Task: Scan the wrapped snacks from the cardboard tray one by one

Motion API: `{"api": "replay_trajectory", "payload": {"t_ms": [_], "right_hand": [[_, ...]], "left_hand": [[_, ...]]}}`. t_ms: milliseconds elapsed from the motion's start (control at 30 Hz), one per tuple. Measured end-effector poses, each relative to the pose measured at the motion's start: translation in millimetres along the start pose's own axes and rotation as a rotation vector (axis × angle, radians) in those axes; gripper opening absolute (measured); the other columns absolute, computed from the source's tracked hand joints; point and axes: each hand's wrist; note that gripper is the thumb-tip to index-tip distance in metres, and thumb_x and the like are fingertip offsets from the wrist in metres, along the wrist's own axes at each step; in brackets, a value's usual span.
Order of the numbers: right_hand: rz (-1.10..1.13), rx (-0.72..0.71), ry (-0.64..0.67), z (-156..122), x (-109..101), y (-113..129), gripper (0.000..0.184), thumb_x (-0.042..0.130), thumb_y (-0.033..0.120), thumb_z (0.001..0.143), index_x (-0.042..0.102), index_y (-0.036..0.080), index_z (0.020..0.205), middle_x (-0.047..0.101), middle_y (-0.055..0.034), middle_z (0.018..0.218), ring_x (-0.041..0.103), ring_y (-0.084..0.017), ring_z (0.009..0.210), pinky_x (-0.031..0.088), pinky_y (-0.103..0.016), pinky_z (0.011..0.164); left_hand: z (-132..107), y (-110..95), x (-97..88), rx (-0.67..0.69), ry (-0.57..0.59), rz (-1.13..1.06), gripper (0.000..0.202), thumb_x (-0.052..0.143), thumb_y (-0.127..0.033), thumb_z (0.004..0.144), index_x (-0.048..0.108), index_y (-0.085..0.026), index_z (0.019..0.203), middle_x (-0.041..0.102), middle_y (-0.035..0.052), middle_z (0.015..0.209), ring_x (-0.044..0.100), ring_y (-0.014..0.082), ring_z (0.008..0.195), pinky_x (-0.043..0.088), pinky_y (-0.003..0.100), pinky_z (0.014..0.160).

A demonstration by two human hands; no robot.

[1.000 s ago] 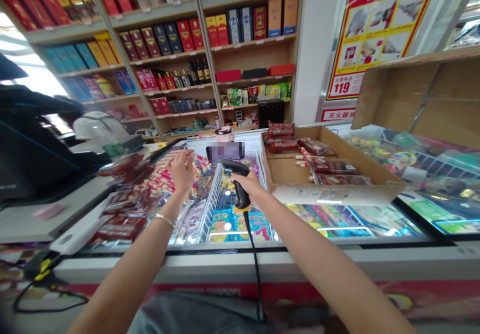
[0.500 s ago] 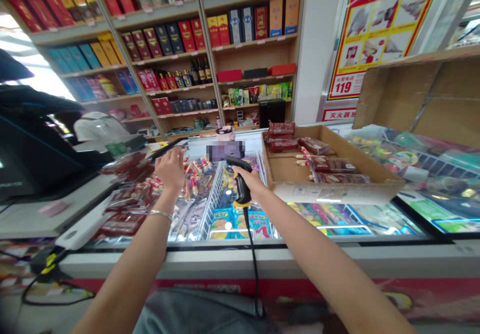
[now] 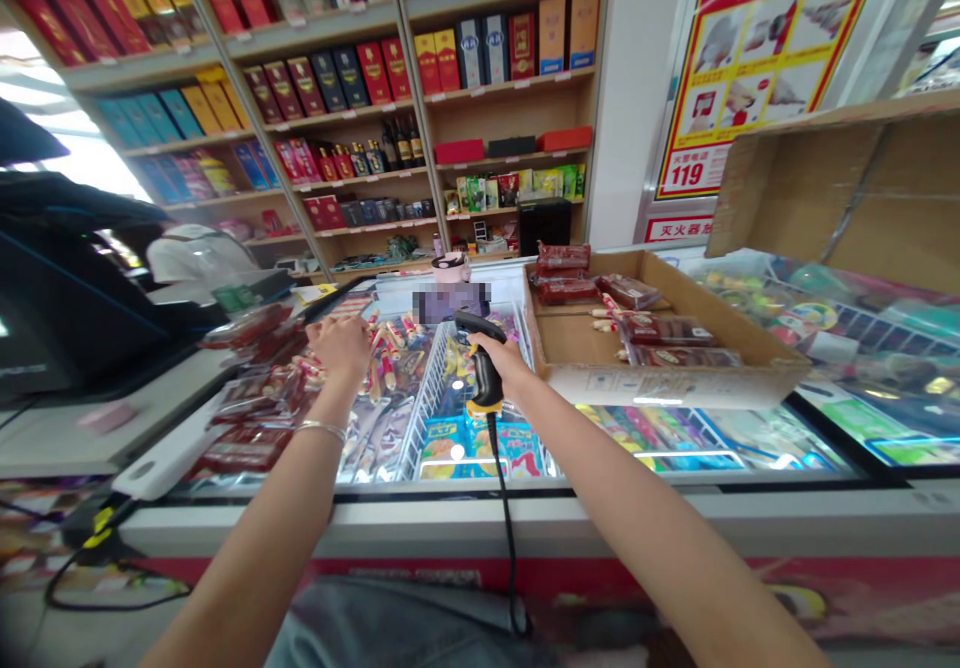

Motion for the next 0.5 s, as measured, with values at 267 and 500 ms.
{"api": "replay_trajectory", "payload": {"t_ms": [267,500], "right_hand": [[-0.016,0.007,-0.006,0,0,0,0.009,0.062,0.018,0.076,0.056,0.011,0.075,0.060,-0.0010,0.058,0.056,-0.010,0.042,0.041,-0.017,0.036],[-0.017,0.003,-0.031,-4,2,2,0.008,0.062,0.016,0.076,0.056,0.012,0.077,0.059,-0.0006,0.055,0.055,-0.009,0.041,0.044,-0.017,0.039]], "left_hand": [[-6,-11,-14.6,-0.010,0.162,0.219,0.035,0.036,-0.022,0.086,0.071,-0.019,0.081,0.068,0.0120,0.084,0.052,0.0277,0.096,0.028,0.043,0.088],[-7,-15,-14.6,-0.008,0.134,0.192,0.037,0.036,-0.029,0.088,0.072,-0.019,0.086,0.069,0.0128,0.085,0.053,0.0290,0.097,0.028,0.043,0.088]]}}
Point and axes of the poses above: each hand's wrist, its own z-axis towards the middle knuckle, its own x-axis out of the palm, y = z × x
